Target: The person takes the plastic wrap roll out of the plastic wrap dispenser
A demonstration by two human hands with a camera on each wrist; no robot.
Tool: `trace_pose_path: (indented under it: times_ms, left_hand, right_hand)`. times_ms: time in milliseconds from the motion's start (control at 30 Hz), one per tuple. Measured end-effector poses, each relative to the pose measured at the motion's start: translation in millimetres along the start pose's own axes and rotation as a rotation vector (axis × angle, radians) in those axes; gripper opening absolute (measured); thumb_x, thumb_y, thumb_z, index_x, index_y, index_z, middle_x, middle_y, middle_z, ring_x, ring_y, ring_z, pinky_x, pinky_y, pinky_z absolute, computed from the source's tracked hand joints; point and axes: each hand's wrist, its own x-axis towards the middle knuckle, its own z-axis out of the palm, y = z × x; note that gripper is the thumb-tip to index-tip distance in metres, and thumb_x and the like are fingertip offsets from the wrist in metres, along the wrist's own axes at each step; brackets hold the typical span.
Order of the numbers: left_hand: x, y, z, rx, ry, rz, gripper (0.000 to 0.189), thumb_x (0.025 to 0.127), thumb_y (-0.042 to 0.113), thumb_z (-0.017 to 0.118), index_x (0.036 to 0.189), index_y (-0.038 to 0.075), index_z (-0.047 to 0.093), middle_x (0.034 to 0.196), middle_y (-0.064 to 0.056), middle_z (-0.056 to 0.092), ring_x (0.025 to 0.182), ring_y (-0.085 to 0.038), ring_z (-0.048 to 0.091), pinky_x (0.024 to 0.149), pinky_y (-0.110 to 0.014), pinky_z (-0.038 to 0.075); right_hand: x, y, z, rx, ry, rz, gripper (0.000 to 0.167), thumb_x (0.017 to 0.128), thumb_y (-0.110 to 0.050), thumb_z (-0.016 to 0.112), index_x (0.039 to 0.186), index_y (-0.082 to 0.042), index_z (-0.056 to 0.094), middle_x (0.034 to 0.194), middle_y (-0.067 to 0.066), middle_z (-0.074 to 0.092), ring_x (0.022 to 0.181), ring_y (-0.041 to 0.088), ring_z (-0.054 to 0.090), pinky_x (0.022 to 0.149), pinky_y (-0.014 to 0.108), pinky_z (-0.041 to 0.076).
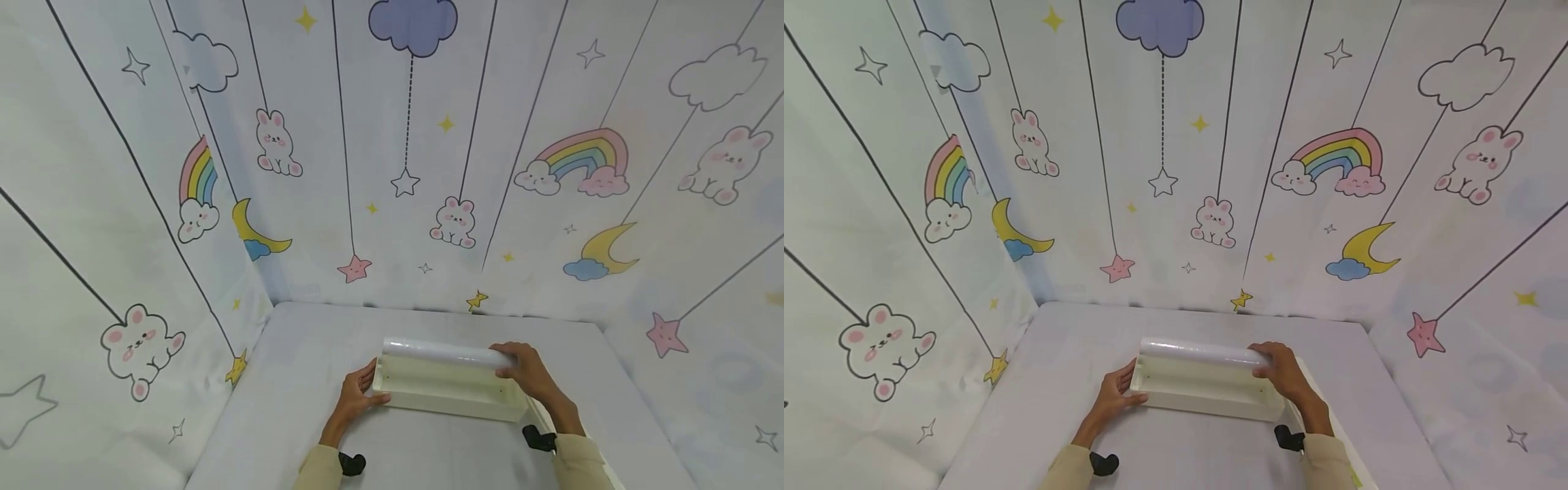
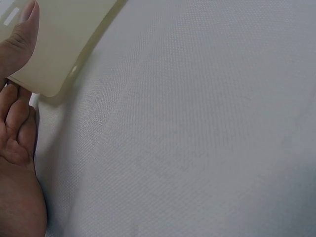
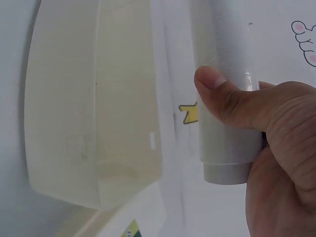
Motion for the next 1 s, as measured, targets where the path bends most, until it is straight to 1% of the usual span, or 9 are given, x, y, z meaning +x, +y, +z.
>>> trace_pose_path:
  times_ms: [167,300,400,467,533,667,833,933,1000]
  left_hand:
    - [1.3,-6.4,0.2,-0.034,0.014,-0.063,0.107,0.081,0.022,0.100,0.162,-0.012,0.039,0.165,-0.031,0.043,0.154,-0.042,0.047,0.117,-0.011,0.044]
    - [1.6,-5.6,0.7,-0.026,0.019,-0.067,0.106,0.081,0.021,0.100,0.162,-0.012,0.039,0.165,-0.031,0.044,0.153,-0.039,0.049,0.116,-0.011,0.045]
    - [0.9,-0.1,1.3,-0.014,0.009,-0.053,0.103,0.083,0.015,0.098,0.162,-0.013,0.038,0.165,-0.033,0.043,0.153,-0.044,0.049,0.117,-0.014,0.046]
    - [0.2,3.8,1.7,0.009,-0.001,-0.029,0.101,0.084,0.011,0.096,0.162,-0.015,0.037,0.163,-0.036,0.043,0.151,-0.049,0.049,0.118,-0.018,0.048]
    - [-0.6,7.6,2.2,0.015,-0.004,-0.022,0.099,0.085,0.008,0.094,0.162,-0.016,0.036,0.163,-0.037,0.043,0.150,-0.053,0.048,0.119,-0.021,0.049]
    - [-1.4,9.0,2.3,0.019,-0.005,-0.019,0.100,0.086,0.008,0.094,0.161,-0.018,0.034,0.163,-0.037,0.043,0.151,-0.054,0.047,0.120,-0.023,0.048]
    - [-0.5,0.0,1.6,0.010,-0.005,-0.032,0.103,0.085,0.016,0.096,0.162,-0.016,0.034,0.165,-0.035,0.042,0.153,-0.045,0.048,0.117,-0.014,0.046]
    - [0.1,-2.2,1.0,-0.023,0.005,-0.072,0.107,0.083,0.019,0.098,0.163,-0.013,0.035,0.167,-0.030,0.042,0.154,-0.041,0.046,0.115,-0.010,0.044]
    - [-0.2,1.8,1.5,-0.031,0.010,-0.090,0.105,0.084,0.015,0.097,0.164,-0.012,0.035,0.168,-0.029,0.042,0.155,-0.043,0.045,0.120,-0.018,0.046]
  right_hand:
    - [4.2,4,-1,-0.006,0.023,-0.013,0.053,0.076,0.002,0.093,0.127,0.000,0.079,0.119,0.019,0.081,0.105,0.027,0.071,0.087,0.030,0.056]
    - [6.4,6,-2,0.015,0.024,-0.018,0.052,0.076,0.005,0.092,0.126,0.002,0.079,0.118,0.021,0.081,0.104,0.027,0.071,0.086,0.028,0.056]
    - [7.6,7,-3,-0.003,0.020,0.000,0.052,0.076,0.005,0.092,0.127,0.002,0.079,0.119,0.020,0.081,0.107,0.030,0.073,0.088,0.033,0.057]
    - [8.3,7,-3,-0.017,0.013,0.015,0.053,0.077,0.005,0.093,0.128,0.001,0.078,0.121,0.020,0.081,0.109,0.033,0.073,0.090,0.038,0.059]
    - [9.2,7,-3,-0.020,0.011,0.025,0.055,0.077,0.005,0.093,0.129,0.001,0.078,0.122,0.020,0.080,0.111,0.035,0.073,0.092,0.044,0.059]
    - [11.5,5,-2,-0.011,0.013,0.029,0.057,0.076,0.005,0.093,0.131,0.002,0.077,0.124,0.021,0.080,0.111,0.037,0.072,0.093,0.049,0.060]
    - [13.9,5,1,-0.020,0.034,0.019,0.056,0.076,0.007,0.092,0.130,0.002,0.077,0.122,0.021,0.080,0.110,0.037,0.071,0.094,0.054,0.059]
    - [15.6,7,1,-0.027,0.039,0.013,0.055,0.077,0.007,0.092,0.130,0.002,0.077,0.122,0.022,0.079,0.110,0.038,0.070,0.095,0.057,0.057]
    - [16.7,8,2,-0.029,0.041,0.019,0.055,0.077,0.006,0.091,0.130,0.002,0.077,0.123,0.022,0.079,0.111,0.038,0.070,0.096,0.058,0.056]
